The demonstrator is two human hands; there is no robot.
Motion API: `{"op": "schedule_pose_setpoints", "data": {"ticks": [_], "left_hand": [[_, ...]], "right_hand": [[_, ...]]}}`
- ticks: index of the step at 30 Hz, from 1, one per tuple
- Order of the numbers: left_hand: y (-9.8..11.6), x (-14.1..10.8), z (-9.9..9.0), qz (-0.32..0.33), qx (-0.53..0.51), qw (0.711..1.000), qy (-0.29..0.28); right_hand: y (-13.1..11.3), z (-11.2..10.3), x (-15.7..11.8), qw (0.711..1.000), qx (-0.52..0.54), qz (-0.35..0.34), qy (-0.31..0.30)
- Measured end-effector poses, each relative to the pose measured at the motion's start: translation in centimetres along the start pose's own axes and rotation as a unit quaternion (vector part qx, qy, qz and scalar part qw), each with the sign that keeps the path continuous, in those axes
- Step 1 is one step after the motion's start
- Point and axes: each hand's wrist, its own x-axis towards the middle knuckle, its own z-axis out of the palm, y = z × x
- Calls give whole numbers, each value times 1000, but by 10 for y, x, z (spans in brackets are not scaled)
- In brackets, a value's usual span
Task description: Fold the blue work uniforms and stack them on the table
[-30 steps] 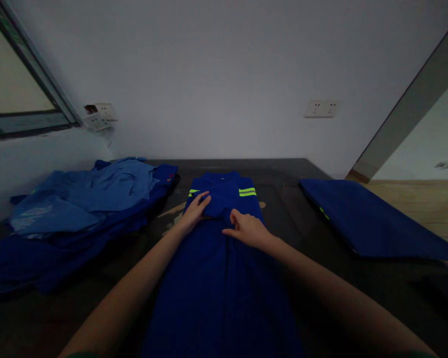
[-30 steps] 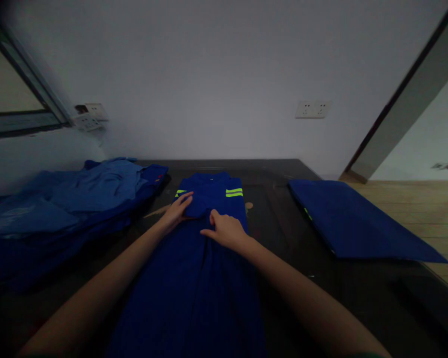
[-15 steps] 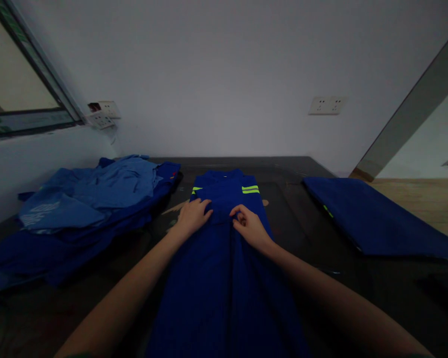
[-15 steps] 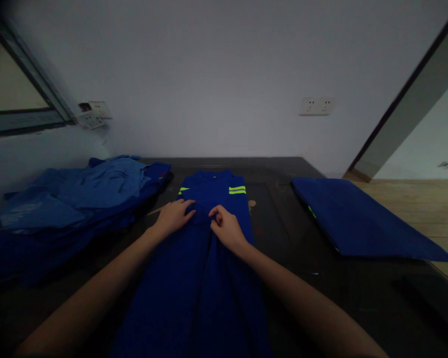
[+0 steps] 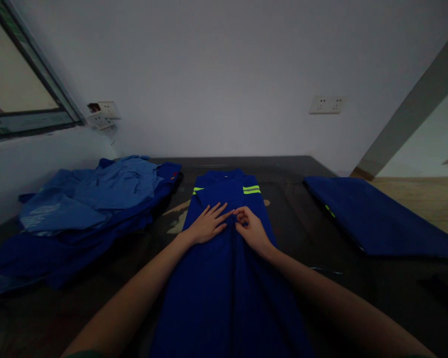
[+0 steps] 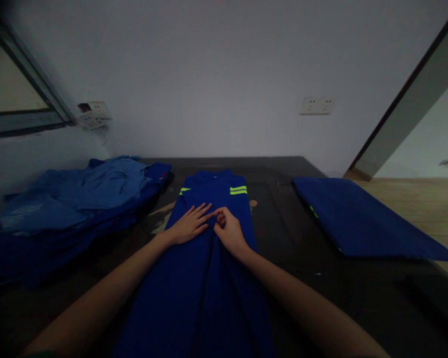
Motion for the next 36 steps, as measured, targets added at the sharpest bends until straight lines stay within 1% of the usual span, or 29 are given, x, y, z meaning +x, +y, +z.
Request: {"op": "schedule_pose_setpoints", "data": {"ticks": [3,5,8,14,17,19,22,25,29,31,33,36], "left_hand": [[4,-3,-4,14,-10,1000,26],[6,-3,-5,36,-11,999,37],[8,-2,-4,76,-2,997,25],[12,-1,-1,58,8,998,1],[12,-1,-2,64,10,998,-1],[10,-2,-2,73,9,997,2],[7,-3,-2,98,4,995,18],[5,-5,-2,119,-8,991,56],[5,-5,-4,99,-36,987,124],[5,-5,-5,83,-44,986,137],[6,-5,-5,73,-48,987,135],[7,-4,-6,63,-60,988,125]], "right_hand": [[3,2,-2,1000,13,0,-5],[4,2,-3,1000,15,-1,-4],[2,2,-4,1000,14,-12,8],[-2,1,-5,999,4,-40,30],[-2,1,-5,998,13,-48,47],[0,1,-6,998,13,-48,46],[4,4,-7,999,4,-41,23],[9,6,-7,999,-8,-32,-2],[12,2,-8,998,-32,-35,-41],[10,-1,-11,993,-78,-62,-60],[8,-3,-15,981,-143,-109,-77],[4,-4,-24,945,-249,-182,-110]]}}
